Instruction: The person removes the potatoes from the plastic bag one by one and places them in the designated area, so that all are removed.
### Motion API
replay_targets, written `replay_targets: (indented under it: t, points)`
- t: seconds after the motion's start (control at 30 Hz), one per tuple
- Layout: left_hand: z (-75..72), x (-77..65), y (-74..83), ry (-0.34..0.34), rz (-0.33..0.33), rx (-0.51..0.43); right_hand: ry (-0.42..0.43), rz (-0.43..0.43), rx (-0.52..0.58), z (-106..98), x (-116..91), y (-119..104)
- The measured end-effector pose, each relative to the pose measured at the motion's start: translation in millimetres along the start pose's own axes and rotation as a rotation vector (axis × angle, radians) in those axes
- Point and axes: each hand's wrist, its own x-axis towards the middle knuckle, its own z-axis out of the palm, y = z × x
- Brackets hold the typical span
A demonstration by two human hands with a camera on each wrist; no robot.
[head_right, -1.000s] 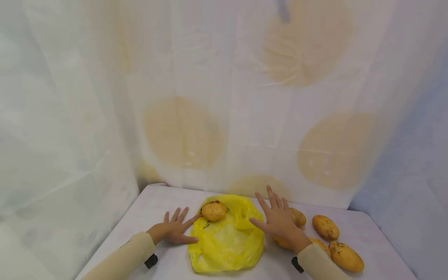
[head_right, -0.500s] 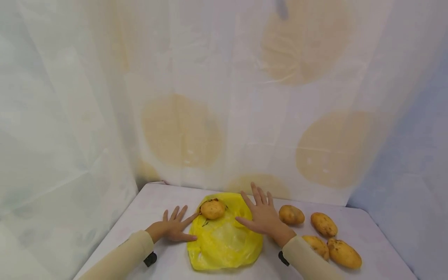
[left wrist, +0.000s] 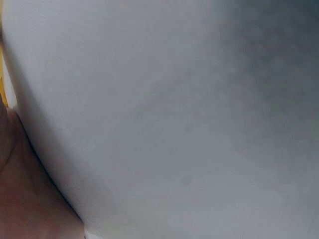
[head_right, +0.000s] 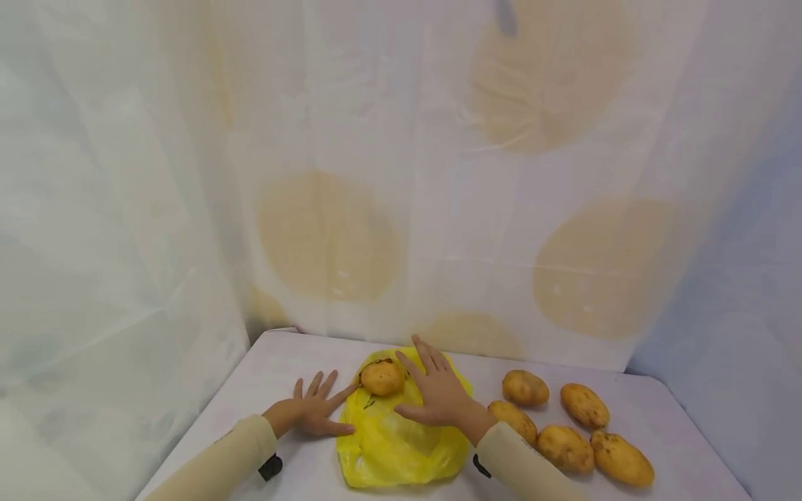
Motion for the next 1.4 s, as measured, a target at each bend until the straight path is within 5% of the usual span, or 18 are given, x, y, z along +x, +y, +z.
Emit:
replay_targets:
  t: [0.23, 0.43, 0.7, 1.13, 1.4]
  points:
    - [-0.7, -2.7, 3.4, -0.033, 0.008, 0.007, 0.054, -0.038, 0.202, 20.3, 13.1, -14.3]
    - [1.8, -3.5, 6.6, -0.010, 0.013, 0.024, -0.078, 0.066, 0.374, 32.9, 23.1, -15.4]
    - [-1.5, 0.6, 3.1, -0.006, 0.013, 0.026, -0.114, 0.153, 0.559, 46.6, 40.3, -6.8]
    - [8.6, 10.1, -4.5, 0.004, 0.024, 0.008, -0.204, 0.235, 0.727, 55.0, 43.2, -8.3]
    - [11.0, 15.1, -7.9, 0.021, 0.014, 0.012, -0.279, 0.206, 0.659, 48.3, 40.5, -16.0]
